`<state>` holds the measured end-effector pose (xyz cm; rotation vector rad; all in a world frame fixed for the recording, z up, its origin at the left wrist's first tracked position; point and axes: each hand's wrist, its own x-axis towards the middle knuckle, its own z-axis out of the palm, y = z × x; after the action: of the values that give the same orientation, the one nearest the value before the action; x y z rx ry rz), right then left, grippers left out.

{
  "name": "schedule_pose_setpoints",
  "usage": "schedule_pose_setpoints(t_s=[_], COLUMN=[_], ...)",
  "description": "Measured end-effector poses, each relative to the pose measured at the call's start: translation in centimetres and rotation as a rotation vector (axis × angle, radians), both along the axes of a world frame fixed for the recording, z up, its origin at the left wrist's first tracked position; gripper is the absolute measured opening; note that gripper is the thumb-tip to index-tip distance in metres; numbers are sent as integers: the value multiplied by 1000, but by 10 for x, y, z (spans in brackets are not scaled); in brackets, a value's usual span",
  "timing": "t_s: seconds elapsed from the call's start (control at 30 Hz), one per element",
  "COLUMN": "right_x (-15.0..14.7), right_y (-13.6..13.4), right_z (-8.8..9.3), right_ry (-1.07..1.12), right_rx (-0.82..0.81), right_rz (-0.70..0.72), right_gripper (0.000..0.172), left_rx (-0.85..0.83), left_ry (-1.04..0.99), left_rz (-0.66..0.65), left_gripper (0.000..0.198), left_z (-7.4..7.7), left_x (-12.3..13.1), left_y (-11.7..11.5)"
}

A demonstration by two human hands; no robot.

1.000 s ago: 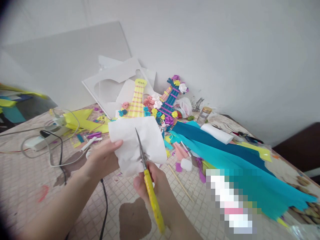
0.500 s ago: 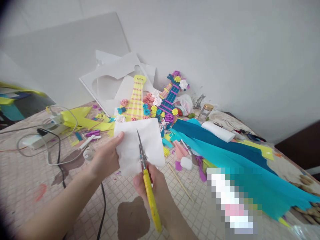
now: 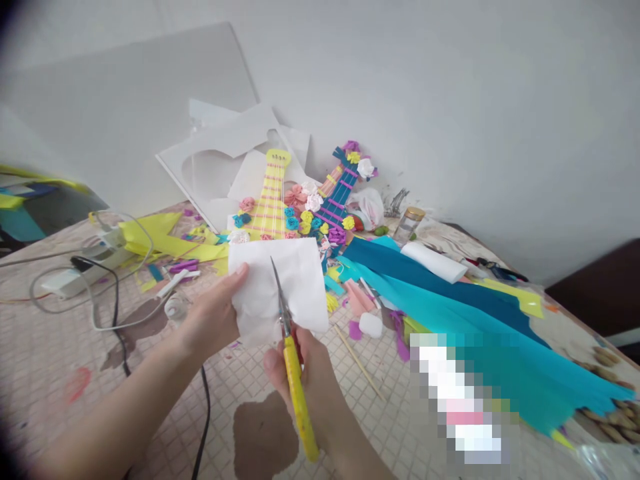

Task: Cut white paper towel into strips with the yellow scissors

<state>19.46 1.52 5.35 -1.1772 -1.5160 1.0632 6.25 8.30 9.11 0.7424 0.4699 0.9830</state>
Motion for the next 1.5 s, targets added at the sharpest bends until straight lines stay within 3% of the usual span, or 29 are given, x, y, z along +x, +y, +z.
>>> schedule_pose_setpoints(t_s=[0.13,0.53,0.87,1.23,1.5], right_x=[2,1,-1,-6,-7], right_y=[2,1,1,-3,0], right_z=[2,1,-5,-7,-15], right_ry=[12,28,-18,66,96], right_rx=[12,-12,21,-89,-79], right_rz=[64,47,-28,-29,-13], right_gripper=[35,39,30,18,26], left_rx=[-41,-97,-96,-28,-59], left_ry=[-13,23,18,8,38], left_rz=[17,65,64,14,59], left_gripper=[35,34,29,33,32], left_z=[1,4,7,5,5], left_x=[0,1,3,2,2], left_y=[0,-3,-5,-4,-3])
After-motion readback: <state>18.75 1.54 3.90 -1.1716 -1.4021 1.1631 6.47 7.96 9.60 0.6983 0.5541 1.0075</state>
